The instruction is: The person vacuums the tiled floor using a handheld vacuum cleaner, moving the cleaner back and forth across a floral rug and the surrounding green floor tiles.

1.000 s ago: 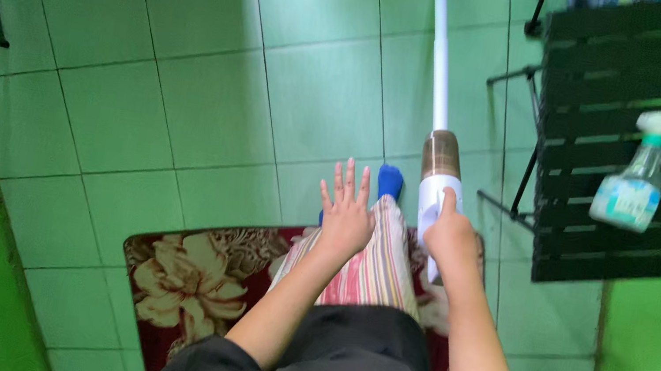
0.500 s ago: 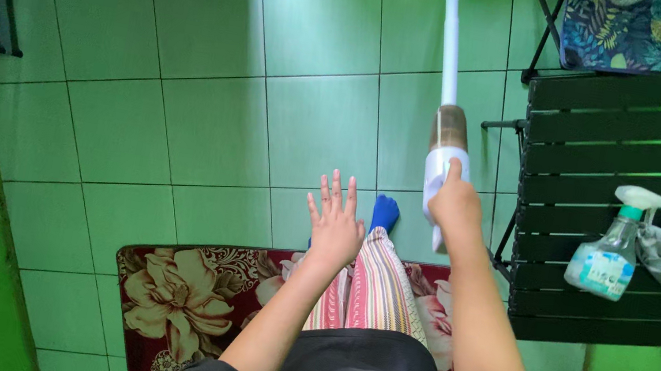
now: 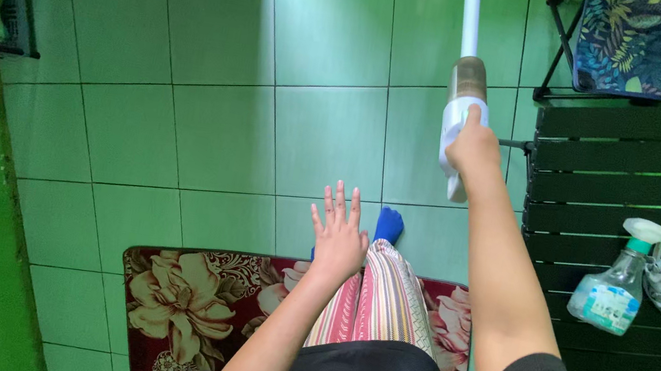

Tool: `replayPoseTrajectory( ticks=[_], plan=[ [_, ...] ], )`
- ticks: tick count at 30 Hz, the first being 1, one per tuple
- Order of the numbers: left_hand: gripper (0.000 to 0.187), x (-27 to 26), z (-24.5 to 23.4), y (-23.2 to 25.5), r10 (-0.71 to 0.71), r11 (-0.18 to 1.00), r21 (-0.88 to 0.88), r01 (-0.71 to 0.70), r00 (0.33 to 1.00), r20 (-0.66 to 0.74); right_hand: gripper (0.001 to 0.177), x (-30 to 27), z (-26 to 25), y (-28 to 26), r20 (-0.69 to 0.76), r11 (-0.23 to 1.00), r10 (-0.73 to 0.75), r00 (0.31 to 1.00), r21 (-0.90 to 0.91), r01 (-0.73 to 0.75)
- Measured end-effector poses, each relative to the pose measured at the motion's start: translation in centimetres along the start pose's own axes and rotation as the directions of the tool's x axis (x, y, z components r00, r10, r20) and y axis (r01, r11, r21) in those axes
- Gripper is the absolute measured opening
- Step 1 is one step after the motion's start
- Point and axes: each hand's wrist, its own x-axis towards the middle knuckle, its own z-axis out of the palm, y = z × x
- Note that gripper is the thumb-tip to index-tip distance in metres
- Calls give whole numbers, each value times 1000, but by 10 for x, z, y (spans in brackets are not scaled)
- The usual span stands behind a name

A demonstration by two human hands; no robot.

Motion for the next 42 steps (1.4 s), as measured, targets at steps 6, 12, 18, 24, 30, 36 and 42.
replayPoseTrajectory(
  ticks=[6, 12, 18, 24, 30, 36, 42],
  plan=[
    [89, -5, -4, -14, -35, 999, 5, 35, 999, 9, 80, 5, 0, -15, 15, 1000, 17, 1000, 4, -17],
    [88, -13, 2, -20, -17, 1000, 6, 17, 1000, -13, 74, -35, 25, -14, -27, 1000, -28, 999, 3, 28],
    [88, -22, 8, -25, 0, 1000, -8, 0, 1000, -14, 75, -115, 56, -16, 23, 999, -50, 998, -9, 50],
    [89, -35, 17, -34, 22, 1000, -4, -23, 999, -44, 69, -204, 74, -31, 33, 997, -81, 996, 25, 80],
    [89, -42, 23, -43, 26, 1000, -13, -26, 999, -32, 77, -264, 71, -41, 118, 996, -89, 989, 21, 87],
    [89, -47, 27, -47, 14, 999, -34, -16, 998, -64, 75, -265, 66, -37, 142, 999, -45, 989, -16, 48],
    [90, -45, 29, -48, -14, 999, -48, 11, 998, -58, 76, -216, 58, -35, 119, 996, -60, 991, -65, 68]
  ],
)
